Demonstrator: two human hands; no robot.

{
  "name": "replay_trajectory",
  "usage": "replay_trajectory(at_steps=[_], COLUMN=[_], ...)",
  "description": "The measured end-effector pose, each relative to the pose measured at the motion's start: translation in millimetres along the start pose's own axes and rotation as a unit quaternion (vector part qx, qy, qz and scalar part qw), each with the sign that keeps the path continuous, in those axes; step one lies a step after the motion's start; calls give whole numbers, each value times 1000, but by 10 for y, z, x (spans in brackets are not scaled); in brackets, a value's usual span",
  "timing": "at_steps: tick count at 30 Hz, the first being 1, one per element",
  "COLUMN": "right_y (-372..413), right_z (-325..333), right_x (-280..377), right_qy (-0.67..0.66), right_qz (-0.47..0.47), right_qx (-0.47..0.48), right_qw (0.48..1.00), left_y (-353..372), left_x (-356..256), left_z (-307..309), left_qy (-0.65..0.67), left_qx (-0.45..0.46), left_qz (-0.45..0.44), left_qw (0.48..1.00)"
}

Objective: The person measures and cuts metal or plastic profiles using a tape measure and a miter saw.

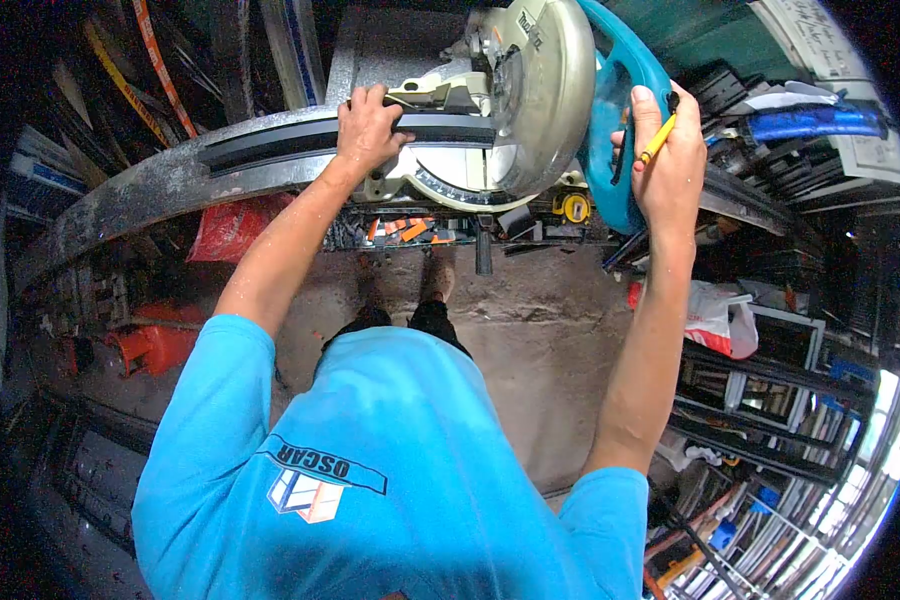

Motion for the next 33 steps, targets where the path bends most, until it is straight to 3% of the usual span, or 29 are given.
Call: replay_trajectory(at_steps=[17,33], right_y=[6,52], right_z=[1,-27], right_x=[3,-37], right_qy=[-21,-22], right_qz=[10,2], right_qx=[0,-11], right_qw=[1000,1000], left_y=[-35,-29], left_x=[1,-19], left_z=[19,27], left_qy=[-9,-14], left_qx=[54,42], left_qz=[6,16], left_qw=[998,999])
Point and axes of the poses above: each hand's wrist, its own y-axis away from the middle knuckle, its own z-axis out of the back of the hand, x = y × z, the point moved 2 cm from there along -y, towards the middle knuckle, and after that the axes turned 6 degrees about -x, right-handed, at the moved point
